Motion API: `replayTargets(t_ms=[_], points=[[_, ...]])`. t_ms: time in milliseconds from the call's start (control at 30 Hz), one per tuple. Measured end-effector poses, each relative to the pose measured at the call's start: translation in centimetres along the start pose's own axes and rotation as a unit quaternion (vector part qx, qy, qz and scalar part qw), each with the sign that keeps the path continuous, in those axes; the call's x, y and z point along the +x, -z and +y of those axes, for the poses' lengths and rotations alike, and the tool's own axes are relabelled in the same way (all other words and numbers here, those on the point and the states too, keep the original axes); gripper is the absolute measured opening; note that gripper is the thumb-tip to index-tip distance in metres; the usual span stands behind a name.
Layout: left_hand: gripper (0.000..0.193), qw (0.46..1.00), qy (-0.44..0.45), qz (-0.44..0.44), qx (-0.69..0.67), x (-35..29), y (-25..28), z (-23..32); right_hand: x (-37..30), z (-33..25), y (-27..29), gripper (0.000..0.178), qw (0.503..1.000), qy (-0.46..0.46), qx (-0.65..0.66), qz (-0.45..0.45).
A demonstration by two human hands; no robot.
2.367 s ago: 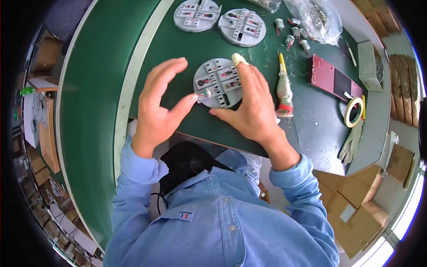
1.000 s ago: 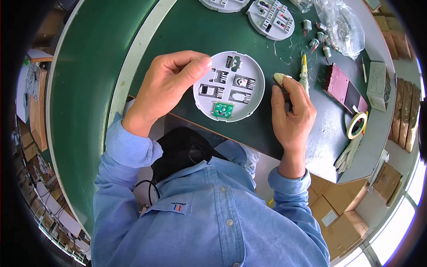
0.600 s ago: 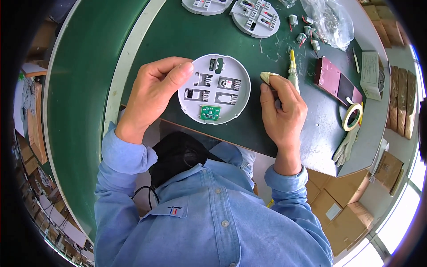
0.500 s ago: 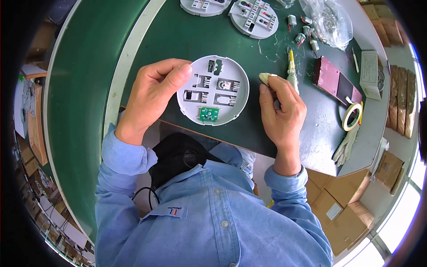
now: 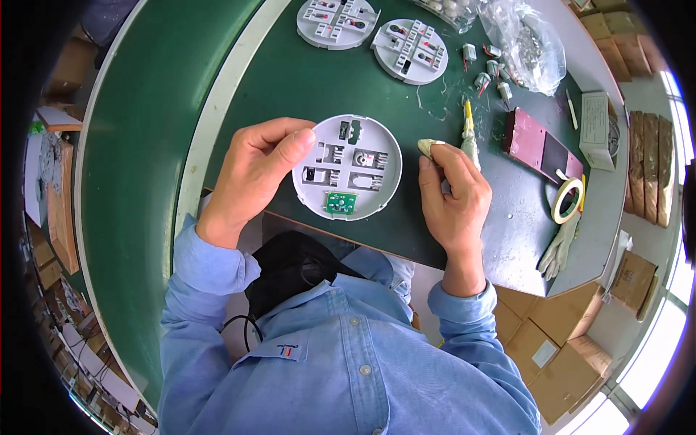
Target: Assembling and applying sealant to circular electronic boards at a factory workstation.
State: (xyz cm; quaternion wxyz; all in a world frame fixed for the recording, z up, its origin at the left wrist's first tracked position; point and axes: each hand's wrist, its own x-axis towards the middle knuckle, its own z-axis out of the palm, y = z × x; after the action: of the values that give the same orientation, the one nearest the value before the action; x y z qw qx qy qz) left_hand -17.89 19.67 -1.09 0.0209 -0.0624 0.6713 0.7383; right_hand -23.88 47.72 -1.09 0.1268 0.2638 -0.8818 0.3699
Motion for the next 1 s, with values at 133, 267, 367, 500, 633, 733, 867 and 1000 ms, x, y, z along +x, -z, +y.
replayTargets(t_ms=[133, 267, 367, 500, 633, 733, 867, 1000], points=[[0.034, 1.000, -0.002, -0.004, -0.011, 0.1, 0.0, 0.0, 0.2, -0.2, 0.1, 0.015, 1.000, -0.008, 0.001, -0.002], [0.033, 1.000, -0.004, -0.018, -0.025, 0.3, 0.0, -0.2, 0.2, -0.6, 0.4, 0.014, 0.999, -0.036, 0.007, -0.009], [0.033, 0.999, -0.013, -0.024, -0.045, 0.5, 0.3, 0.1, 0.8, -0.7, 0.3, 0.014, 1.000, -0.021, 0.010, -0.001], [0.033, 0.999, -0.015, 0.008, -0.045, -0.4, 1.5, 1.6, 0.5, -0.7, 0.2, 0.013, 1.000, 0.005, 0.004, 0.002], [0.032, 0.971, -0.118, 0.210, 0.010, -2.1, 5.0, 3.2, 0.1, -1.0, 0.5, 0.014, 1.000, -0.011, 0.003, 0.018], [0.035, 0.790, -0.282, 0.346, 0.421, -4.2, 10.1, 4.8, 0.2, -1.7, 0.8, 0.014, 0.999, -0.039, 0.005, 0.001], [0.037, 0.671, -0.165, 0.303, 0.657, -6.0, 14.0, 4.3, 0.4, -1.3, 0.3, 0.014, 1.000, -0.009, -0.008, -0.017], [0.038, 0.811, -0.171, 0.302, 0.470, -0.7, 15.9, 7.2, 0.6, -1.1, 0.8, 0.011, 0.999, 0.007, -0.038, -0.023]])
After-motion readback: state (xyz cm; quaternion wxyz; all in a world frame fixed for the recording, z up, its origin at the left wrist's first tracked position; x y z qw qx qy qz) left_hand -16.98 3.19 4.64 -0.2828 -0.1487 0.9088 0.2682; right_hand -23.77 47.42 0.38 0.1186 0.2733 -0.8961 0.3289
